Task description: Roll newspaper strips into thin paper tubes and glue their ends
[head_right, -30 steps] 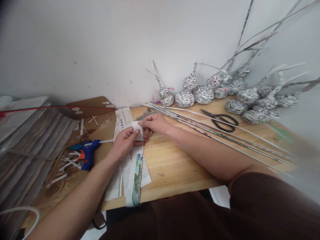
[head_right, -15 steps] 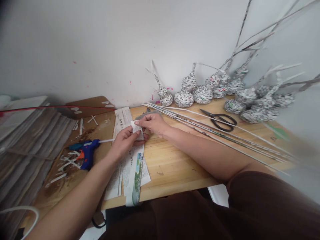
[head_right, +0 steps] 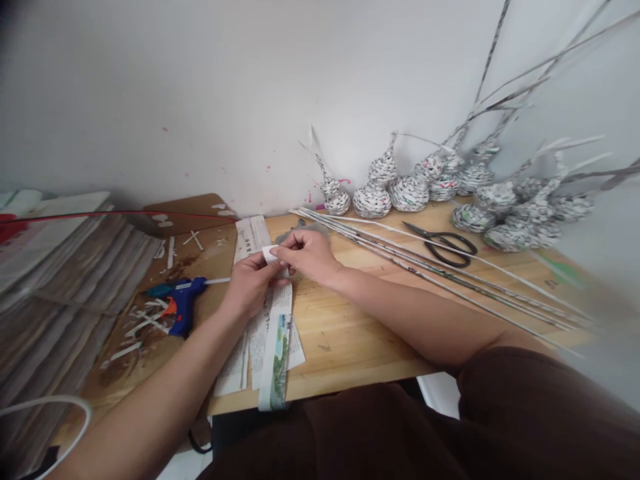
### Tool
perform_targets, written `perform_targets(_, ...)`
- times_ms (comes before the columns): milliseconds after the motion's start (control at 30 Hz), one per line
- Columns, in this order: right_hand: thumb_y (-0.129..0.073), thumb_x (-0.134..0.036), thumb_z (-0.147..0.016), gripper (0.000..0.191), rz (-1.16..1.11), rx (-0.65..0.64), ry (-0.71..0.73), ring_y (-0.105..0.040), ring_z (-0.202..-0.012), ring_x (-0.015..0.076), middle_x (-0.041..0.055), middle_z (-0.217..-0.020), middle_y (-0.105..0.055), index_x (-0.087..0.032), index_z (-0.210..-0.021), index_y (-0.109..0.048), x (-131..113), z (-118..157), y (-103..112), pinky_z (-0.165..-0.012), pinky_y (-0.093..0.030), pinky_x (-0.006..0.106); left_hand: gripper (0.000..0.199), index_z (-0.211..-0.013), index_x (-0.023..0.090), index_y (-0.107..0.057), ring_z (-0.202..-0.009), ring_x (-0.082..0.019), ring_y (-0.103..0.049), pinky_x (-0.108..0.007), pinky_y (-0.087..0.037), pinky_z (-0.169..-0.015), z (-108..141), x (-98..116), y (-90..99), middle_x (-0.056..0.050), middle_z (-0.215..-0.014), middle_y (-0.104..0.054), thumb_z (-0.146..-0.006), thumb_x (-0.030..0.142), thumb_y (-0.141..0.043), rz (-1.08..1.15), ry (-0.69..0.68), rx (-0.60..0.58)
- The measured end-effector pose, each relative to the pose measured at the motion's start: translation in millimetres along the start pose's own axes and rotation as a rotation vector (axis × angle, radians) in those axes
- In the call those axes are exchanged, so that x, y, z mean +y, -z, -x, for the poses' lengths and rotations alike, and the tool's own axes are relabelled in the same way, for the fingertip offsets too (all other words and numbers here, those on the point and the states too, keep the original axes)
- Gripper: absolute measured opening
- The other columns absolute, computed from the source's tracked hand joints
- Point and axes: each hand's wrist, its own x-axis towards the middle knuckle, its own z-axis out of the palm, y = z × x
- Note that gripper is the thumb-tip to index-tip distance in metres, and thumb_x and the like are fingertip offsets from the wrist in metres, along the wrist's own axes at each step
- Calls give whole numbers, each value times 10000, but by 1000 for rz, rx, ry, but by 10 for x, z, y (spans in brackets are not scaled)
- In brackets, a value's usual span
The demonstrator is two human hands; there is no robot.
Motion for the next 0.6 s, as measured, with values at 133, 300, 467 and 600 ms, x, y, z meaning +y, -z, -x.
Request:
perform_targets(133,-767,-334,-650,257,-40,-92,-68,-550,-475,93,-19,-572,-619,-146,-724,-607,-53,-18,34,-459,-468,215,390,-933,138,-701,-680,-151,-647,-222,-529,-535,-8,7,9,-57,-812,-705,-634,372,-790,15,24,-7)
perform_targets(300,-712,-341,-716,214,-3,-248,-121,-532,-468,81,-18,-573,-608,-132,-748,-678,-77,-60,103,-455,-447,205,393,-909,135,-697,-692,-158,-643,-241,-538,-553,-13,15,9,-49,-793,-703,-641,410,-778,-5,57,-29)
perform_targets(467,-741,-322,-685,207,-50,-182,-177,-504,-441,67,-22,-539,-592,-128,-694,-671,-56,-61,99,-427,-413,191,442,-930,139,-703,-740,-175,-639,-272,-553,-580,-7,-3,8,-47,-822,-704,-640,467,-762,-34,36,-70)
perform_targets(600,-793,-342,-623,266,-79,-129,-214,-482,-427,61,-28,-515,-575,-127,-658,-642,-71,-59,83,-395,-366,181,441,-937,140,-697,-764,-178,-641,-288,-558,-623,0,-2,-2,-47,-844,-704,-656,476,-749,-33,35,-86)
